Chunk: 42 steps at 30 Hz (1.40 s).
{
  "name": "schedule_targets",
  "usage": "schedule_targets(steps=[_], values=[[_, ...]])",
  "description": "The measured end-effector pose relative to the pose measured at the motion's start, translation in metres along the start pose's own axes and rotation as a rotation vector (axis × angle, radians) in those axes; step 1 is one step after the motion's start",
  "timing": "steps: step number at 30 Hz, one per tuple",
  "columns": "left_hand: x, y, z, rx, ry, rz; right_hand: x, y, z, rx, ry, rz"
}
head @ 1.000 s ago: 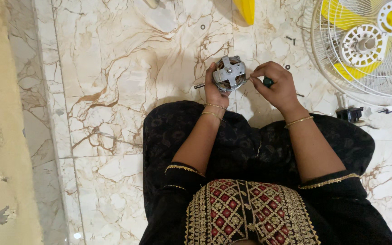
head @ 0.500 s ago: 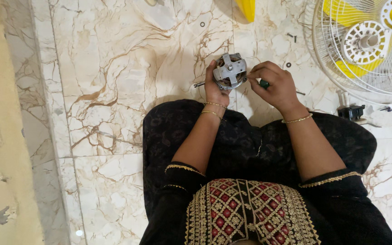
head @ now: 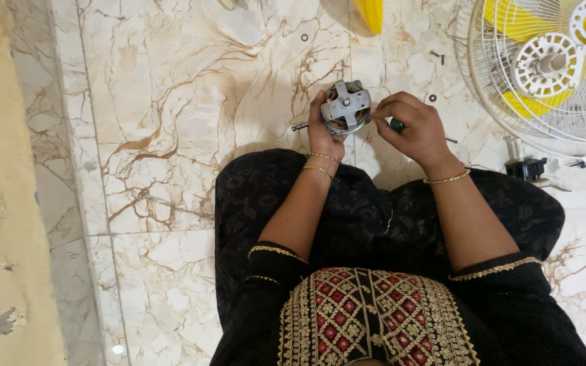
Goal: The person sits on the floor and uses a green screwdriver to remove screws from a fan motor housing, then reinserts and tightens them. They handle the motor and a yellow fan blade, aligning the motor with the blade hub.
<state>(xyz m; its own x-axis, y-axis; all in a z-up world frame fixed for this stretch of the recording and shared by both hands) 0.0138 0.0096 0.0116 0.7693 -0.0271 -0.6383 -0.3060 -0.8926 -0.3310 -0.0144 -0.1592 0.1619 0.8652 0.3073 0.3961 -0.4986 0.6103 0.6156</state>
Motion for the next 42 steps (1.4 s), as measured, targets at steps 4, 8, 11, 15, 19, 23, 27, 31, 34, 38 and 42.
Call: schedule_targets(steps=[4,8,11,15,19,23,27,31,34,38,42], values=[[-0.001,0.0,-0.001,0.008,-0.032,0.004,0.0,0.0,0.0,-0.008,0.021,0.002],[-0.001,0.0,-0.001,0.024,-0.035,-0.004,0.0,0.0,0.0,-0.046,0.009,0.014],[0.001,0.0,0.001,0.016,-0.019,0.006,0.0,-0.001,-0.002,-0.092,0.025,0.01],[0.005,0.001,0.003,0.037,-0.03,0.03,-0.001,-0.003,-0.007,-0.1,0.087,-0.008],[0.011,0.003,0.007,-0.028,0.031,0.043,-0.004,-0.006,-0.013,-0.154,0.071,-0.029],[0.018,0.003,0.012,-0.079,0.062,0.044,-0.007,-0.008,-0.02,-0.198,0.01,-0.061],[0.023,0.002,0.011,-0.088,0.046,0.059,-0.011,-0.009,-0.023,-0.116,-0.029,-0.032],[0.011,-0.004,0.01,-0.191,0.16,0.051,-0.01,-0.007,-0.015,0.22,-0.139,0.077],[-0.002,-0.008,0.006,-0.284,0.214,0.059,-0.011,-0.011,-0.005,0.48,-0.148,-0.53],[-0.018,-0.02,-0.008,-0.378,0.329,0.051,-0.009,0.0,-0.01,0.617,-0.018,-0.638],[-0.026,-0.023,-0.01,-0.337,0.451,-0.011,-0.016,0.008,-0.04,0.789,0.002,-0.637]])
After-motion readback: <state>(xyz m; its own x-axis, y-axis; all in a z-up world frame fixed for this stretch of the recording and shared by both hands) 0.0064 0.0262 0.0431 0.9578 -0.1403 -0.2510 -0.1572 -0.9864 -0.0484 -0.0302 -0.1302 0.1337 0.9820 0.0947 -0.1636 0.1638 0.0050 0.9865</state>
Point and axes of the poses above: each hand's wrist, its own x-axis towards the middle knuckle, its own z-axis out of the back of the hand, y = z × x, the point moved 1 cm from there along x, towards the middle knuckle, and after that the axes turned 3 degrees about -y, right-handed, at the moved point
